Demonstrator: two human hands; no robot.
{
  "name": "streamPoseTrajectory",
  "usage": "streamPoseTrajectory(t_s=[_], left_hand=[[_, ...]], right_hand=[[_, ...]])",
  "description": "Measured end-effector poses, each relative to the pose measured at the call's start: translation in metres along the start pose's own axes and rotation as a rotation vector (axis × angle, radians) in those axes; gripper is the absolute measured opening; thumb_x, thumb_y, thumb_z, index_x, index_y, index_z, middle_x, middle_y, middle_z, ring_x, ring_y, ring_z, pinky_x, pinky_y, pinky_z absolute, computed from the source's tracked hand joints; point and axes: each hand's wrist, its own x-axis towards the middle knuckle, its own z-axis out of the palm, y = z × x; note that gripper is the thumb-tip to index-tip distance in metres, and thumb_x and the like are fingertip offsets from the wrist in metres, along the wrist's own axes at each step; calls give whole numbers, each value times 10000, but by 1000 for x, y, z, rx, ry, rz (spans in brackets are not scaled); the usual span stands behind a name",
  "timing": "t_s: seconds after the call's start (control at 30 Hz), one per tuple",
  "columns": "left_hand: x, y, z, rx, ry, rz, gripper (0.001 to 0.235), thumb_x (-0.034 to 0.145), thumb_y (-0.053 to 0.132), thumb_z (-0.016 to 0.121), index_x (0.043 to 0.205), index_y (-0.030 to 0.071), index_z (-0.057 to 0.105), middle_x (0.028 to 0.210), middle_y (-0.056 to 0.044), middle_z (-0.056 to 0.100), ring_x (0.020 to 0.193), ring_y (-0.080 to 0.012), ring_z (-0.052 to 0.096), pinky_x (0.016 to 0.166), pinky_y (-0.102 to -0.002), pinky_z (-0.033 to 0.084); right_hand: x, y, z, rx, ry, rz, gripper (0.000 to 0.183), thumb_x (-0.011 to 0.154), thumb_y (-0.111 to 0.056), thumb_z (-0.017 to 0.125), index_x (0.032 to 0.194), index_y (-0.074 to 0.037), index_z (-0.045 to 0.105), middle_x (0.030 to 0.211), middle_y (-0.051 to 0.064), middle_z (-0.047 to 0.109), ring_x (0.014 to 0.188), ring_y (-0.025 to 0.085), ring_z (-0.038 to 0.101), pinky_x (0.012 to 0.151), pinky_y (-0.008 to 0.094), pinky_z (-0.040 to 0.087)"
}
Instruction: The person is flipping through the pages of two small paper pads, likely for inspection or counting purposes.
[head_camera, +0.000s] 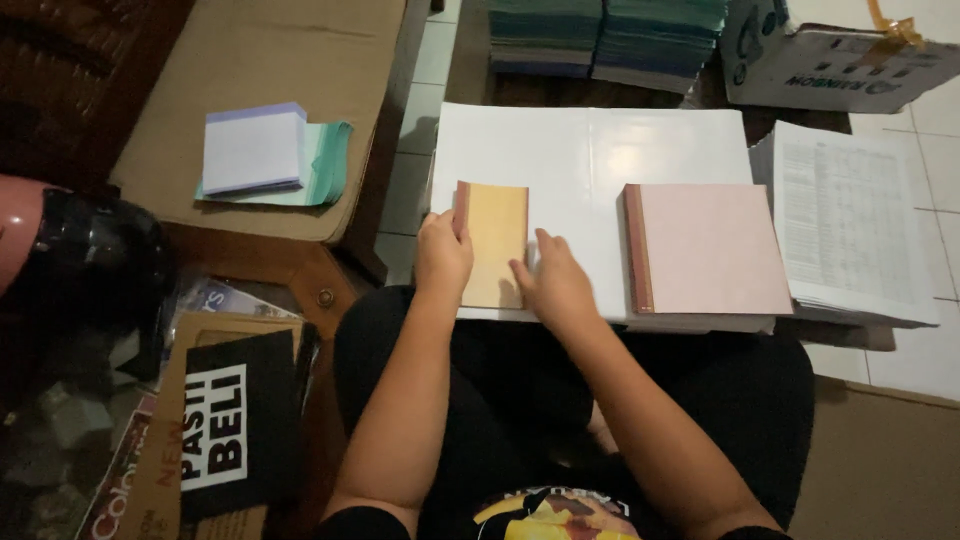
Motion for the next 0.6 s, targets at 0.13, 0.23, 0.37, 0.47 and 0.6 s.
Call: streamPoseTrajectory(t_s=[0.13, 0.23, 0.37, 0.47, 0.6], left_hand=[[-14, 17, -12, 16, -11, 8, 454, 979, 131, 597, 1386, -67, 572, 1297, -263, 594, 1247, -416, 605, 1002, -502, 549], [-23, 22, 11, 107, 205, 210, 452, 909, 64, 627, 1349, -32, 583, 1208, -198, 570, 1142, -401, 584, 959, -493, 542], [-48, 55, 91, -105, 108, 501, 355, 996, 147, 537, 1318, 7, 593, 1276, -177, 621, 1196, -330, 580, 1091, -411, 458], [-81, 102, 108, -328, -224, 443, 561, 1002, 309, 497, 1411, -72, 445, 1401, -268, 521, 1324, -387, 481, 1171, -455, 354], [-107, 165, 64, -328, -538, 193, 641, 999, 420, 424, 1461, -25, 406, 1318, -191, 577, 1232, -330, 536, 1008, -438, 450]], right_hand=[[-15, 76, -48, 75, 196, -12, 508, 946, -311, 696, 1364, -31, 624, 1207, 218, 669, 1069, 408, 687, 869, 548, 571], [-20, 150, -101, 181, 413, 98, 493, 962, -183, 720, 1372, 56, 584, 1115, 327, 613, 1033, 527, 615, 862, 594, 503], [-24, 235, -148, -47, 531, 294, 433, 1053, -272, 599, 1330, 58, 641, 1201, 234, 602, 1075, 389, 580, 891, 515, 460], [-23, 254, -151, 16, 394, 451, 501, 1051, -371, 520, 1316, 33, 651, 1219, 218, 646, 1099, 407, 593, 935, 518, 439], [-37, 181, -172, 155, 221, 597, 515, 953, -323, 437, 1283, 3, 662, 1169, 123, 656, 1032, 328, 597, 844, 487, 460]])
